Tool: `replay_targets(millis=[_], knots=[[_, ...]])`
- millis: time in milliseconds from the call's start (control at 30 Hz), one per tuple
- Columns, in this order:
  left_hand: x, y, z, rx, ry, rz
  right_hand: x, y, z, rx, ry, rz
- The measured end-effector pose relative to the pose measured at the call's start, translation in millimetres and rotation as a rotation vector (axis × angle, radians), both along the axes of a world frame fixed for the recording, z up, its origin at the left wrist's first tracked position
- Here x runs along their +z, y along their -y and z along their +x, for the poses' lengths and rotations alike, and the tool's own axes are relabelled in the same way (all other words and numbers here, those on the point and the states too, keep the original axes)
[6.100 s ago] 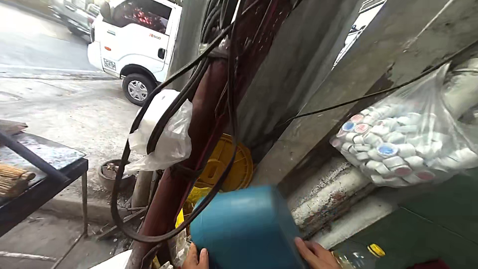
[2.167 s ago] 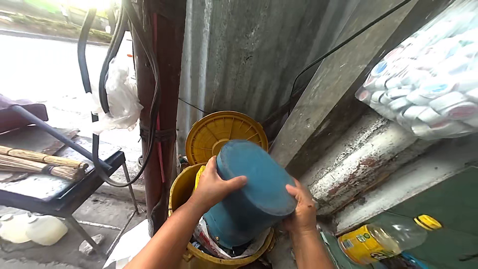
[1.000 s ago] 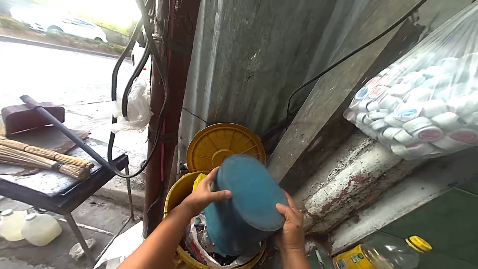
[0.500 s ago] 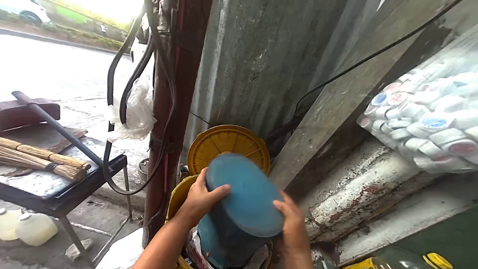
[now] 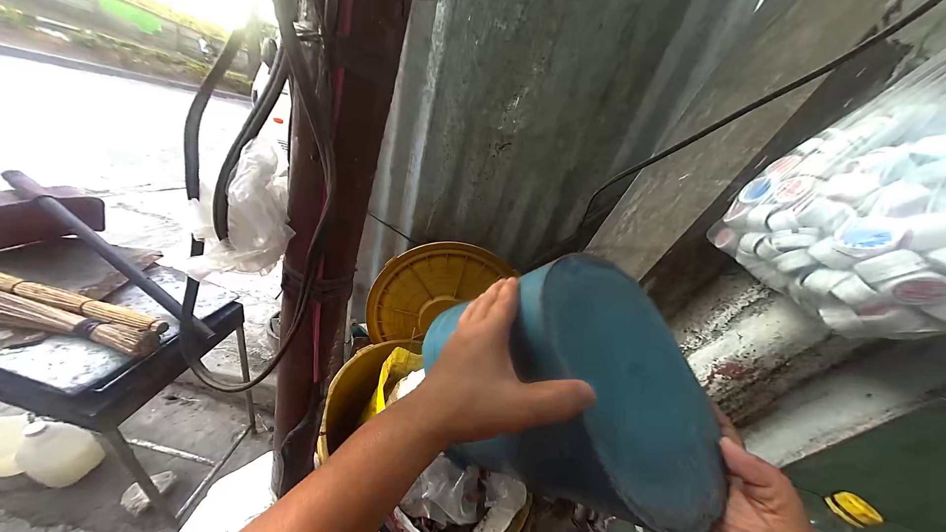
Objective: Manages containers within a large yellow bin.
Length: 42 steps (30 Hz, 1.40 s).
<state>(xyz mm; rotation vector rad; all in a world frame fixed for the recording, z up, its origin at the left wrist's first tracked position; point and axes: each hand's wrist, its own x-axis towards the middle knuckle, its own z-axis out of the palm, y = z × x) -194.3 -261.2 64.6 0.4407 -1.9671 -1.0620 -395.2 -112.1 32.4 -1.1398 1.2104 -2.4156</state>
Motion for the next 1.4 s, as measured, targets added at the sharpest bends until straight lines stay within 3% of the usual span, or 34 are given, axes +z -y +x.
replay_targets(millis=[100,167,233,367,467,567,667,733,800,867,933,1033,1167,1267,1400], knots=[[17.5,-9.4,0.3,-0.002,-0.07,-0.269,-8.7,-2.4,-8.5,-0.018,0.016,-0.257],[18.4,-12.6,1.1,-0.062,-0.149,-0.433,-18.9,-4.6,-11.9,0.013,0.059,-0.279],[4.7,-7.3,1.9,-0.185,-0.233,-0.387,-27.9,-9.5,-5.0,0.015,0.14,-0.155],[-51.7,16.2,-7.2,-0.176,-0.16,0.029,-53.1,-16.8,14.4,0.194,0.222,-0.023],[-54.8,4.9,-10.9,-0.168,-0.125,-0.079,-63.8,-19.8,14.1,0.183,0.231,-0.065],[-32.1,-4.2,-4.5,-0.189,-0.151,-0.27,-61.7,-21.9,11.2,0.209,0.194,-0.169],[-15.8,1.7,3.4,-0.262,-0.234,-0.325,-48.4,-30.0,14.0,0.197,0.122,-0.234],[-21.3,9.7,1.5,-0.141,-0.328,-0.16,-44.1,-34.3,18.6,0.193,0.089,-0.223],[-32.0,21.9,-2.0,-0.022,-0.22,0.131,-44.4,-37.2,24.2,0.265,0.089,-0.188],[-40.0,31.9,-7.7,-0.057,-0.088,0.341,-50.1,-39.8,20.8,0.304,0.093,-0.171],[-38.8,31.7,-5.0,-0.109,0.02,0.351,-71.3,-44.1,-4.3,0.364,0.063,-0.202],[-33.1,28.3,1.9,-0.14,0.084,0.278,-90.9,-51.0,-36.0,0.497,0.015,-0.219],[-60.5,24.4,-4.5,-0.165,0.086,0.16,-69.5,-60.1,-22.8,0.609,0.085,-0.033],[-86.2,2.5,-8.3,-0.196,-0.03,-0.133,-66.5,-78.7,-34.0,0.608,-0.106,0.108],[-113.4,-45.5,-29.2,-0.249,-0.217,-0.648,-85.4,-128.9,-49.3,0.566,-0.057,0.112]])
